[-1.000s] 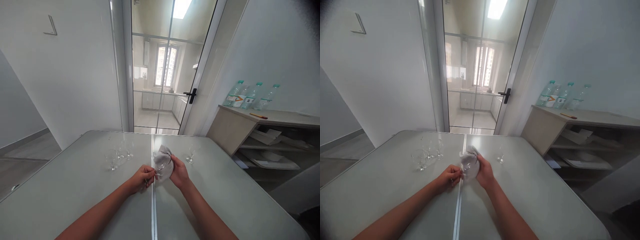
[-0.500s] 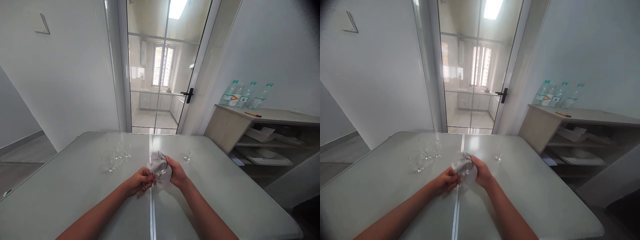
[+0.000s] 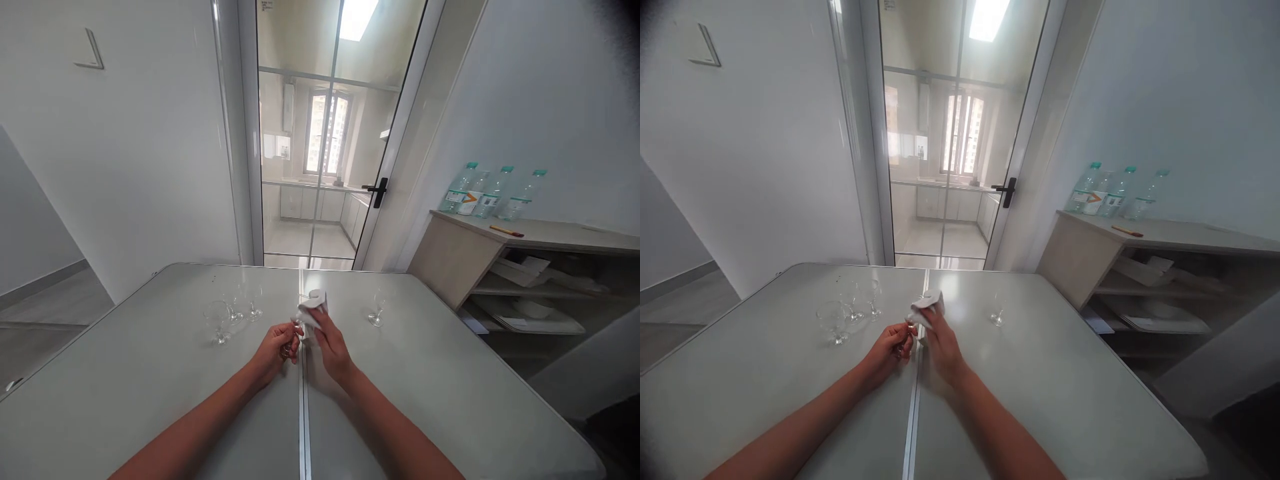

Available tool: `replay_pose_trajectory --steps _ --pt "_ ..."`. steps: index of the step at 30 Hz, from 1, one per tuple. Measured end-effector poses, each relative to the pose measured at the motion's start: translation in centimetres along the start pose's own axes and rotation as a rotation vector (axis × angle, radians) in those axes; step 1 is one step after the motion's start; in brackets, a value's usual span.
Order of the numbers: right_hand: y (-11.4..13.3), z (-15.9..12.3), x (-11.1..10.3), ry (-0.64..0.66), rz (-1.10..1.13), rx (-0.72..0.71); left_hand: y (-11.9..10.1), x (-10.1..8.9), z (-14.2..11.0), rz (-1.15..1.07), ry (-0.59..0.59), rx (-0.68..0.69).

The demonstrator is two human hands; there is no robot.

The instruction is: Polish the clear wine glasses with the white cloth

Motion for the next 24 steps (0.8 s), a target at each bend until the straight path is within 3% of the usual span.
replay_pose_trajectory --steps 3,6,11,14,16,21,24 --pt "0.9 0.0 -0.1 0.127 -0.405 -0.265 0.4 0.1 0.0 0.040 -0.025 0.023" --pt "1.3 0.1 -0.4 0.167 -0.683 -0.416 0.6 0.1 0.0 0.182 -0.027 0.056" --pt "2.4 -0.2 -0.4 0.119 -0.768 -0.469 -0.2 0.3 -0.4 0.699 0.024 0.244" --pt "2.5 0.0 -0.6 0.102 -0.655 -0.338 -0.9 1.1 -0.9 1.002 0.158 0.415" --pt "2.1 0.4 -1.3 0.119 -0.490 -0.196 -1.2 1.6 -1.1 1.080 0.253 0.460" --pt "0.2 1.0 -3.0 0.306 0.125 0.227 -1.8 2.4 -1.5 1.036 0.376 0.455" --pt "-0.9 0.7 -2.8 0.277 0.536 0.468 -1.8 2.5 -1.4 0.902 0.347 0.394"
Point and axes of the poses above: each hand's wrist, its own z-axis towards the middle knuckle, its own x-axis out of the palm, y = z × x, the point moved 4 cm from there along z, towards the middle knuckle, and after that the axes turned 15 degrees about x, right-handed, at the moved point
